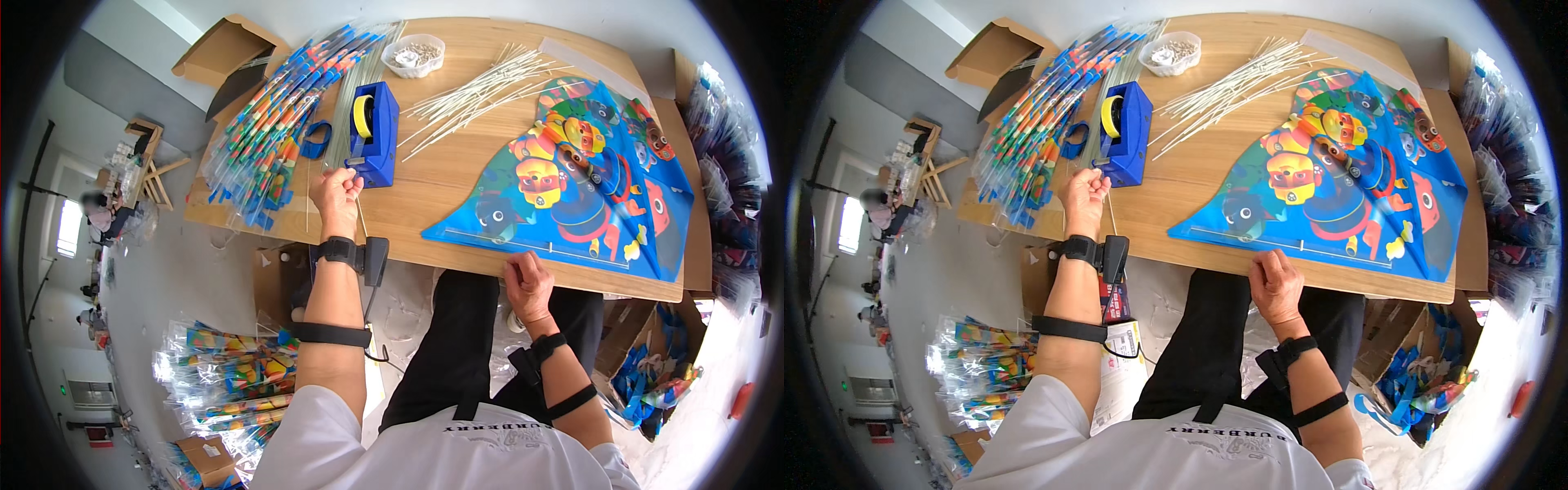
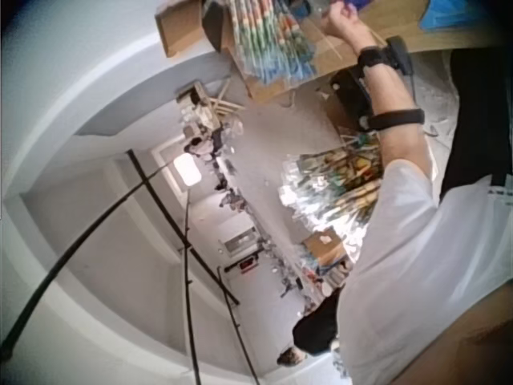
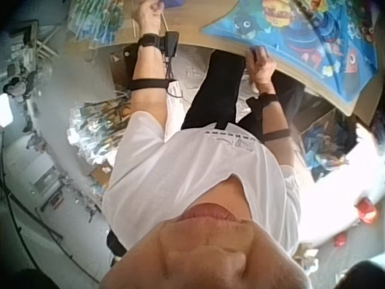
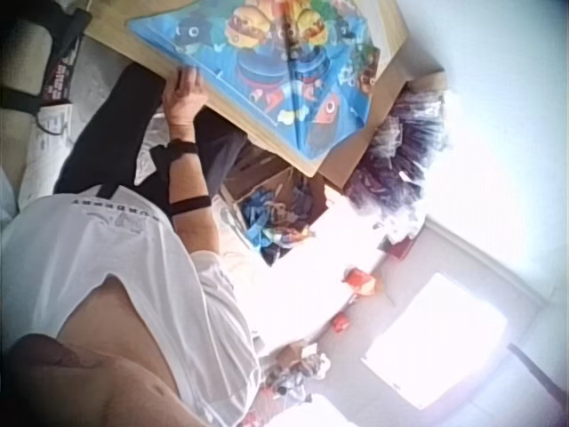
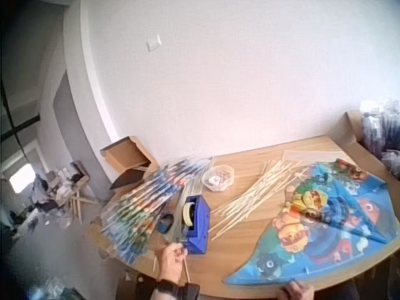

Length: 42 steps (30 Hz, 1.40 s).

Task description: Assemble a plastic kite by attaching support sticks and securing them with tape.

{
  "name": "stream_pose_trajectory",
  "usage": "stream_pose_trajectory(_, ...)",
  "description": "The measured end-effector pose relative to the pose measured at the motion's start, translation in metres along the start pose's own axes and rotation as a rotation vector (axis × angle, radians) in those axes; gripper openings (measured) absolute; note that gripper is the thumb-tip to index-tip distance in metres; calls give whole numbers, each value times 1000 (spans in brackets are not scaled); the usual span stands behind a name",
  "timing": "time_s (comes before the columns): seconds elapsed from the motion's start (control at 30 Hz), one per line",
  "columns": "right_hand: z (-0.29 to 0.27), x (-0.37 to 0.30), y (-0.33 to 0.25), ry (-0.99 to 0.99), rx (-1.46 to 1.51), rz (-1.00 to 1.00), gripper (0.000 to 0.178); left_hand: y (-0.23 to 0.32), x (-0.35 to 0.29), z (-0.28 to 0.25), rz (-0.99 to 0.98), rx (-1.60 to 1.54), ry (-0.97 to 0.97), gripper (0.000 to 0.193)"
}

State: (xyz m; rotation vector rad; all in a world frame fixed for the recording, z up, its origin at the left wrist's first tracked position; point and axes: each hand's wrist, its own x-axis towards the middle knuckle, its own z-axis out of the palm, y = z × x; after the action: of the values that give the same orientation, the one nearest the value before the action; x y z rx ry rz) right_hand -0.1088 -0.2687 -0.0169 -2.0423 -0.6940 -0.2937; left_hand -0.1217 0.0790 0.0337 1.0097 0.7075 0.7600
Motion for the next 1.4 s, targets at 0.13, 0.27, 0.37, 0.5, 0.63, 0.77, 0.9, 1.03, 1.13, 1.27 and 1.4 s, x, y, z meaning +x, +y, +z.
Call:
stream_pose_trajectory(0.13, 0, -1, 0, 9, -10, -19, 9, -14, -1, 4, -71, -252, 87, 19)
stream_pose_trajectory(0.27, 1, -2, 0, 2, 6, 6, 8, -37, -12, -17, -278, -190, 138, 13)
stream_pose_trajectory(0.37, -7, 0, 1, -13, 69, 42, 7, -42, -54, 9, -199, -84, 190, 21)
stream_pose_trajectory(0.5, -29, -2, -5, -80, 346, 235, 7, -40, -94, 37, -201, -73, 20, 19)
stream_pose_trajectory(0.63, -65, -26, 5, 42, 204, 309, 7, -73, -131, 72, -308, -84, -135, 15)
stream_pose_trajectory(0.77, -101, -38, 18, 179, 46, 374, 8, -93, -200, 131, -388, -75, -402, 20)
stream_pose_trajectory(0.9, -116, -41, 33, 235, -10, 373, 10, -115, -241, 168, -457, -46, -491, 19)
stream_pose_trajectory(1.03, -117, -37, 32, 234, -81, 209, 15, -124, -247, 173, -366, 16, -470, 22)
stream_pose_trajectory(1.13, -111, -31, 34, 226, -202, 80, 21, -123, -241, 174, -346, 42, -385, 22)
stream_pose_trajectory(1.27, -106, -19, 30, 53, -381, 39, 41, -123, -237, 172, -367, 35, -327, 24)
stream_pose_trajectory(1.4, -100, -27, 34, -174, -477, 101, 58, -121, -236, 169, -390, 30, -332, 25)
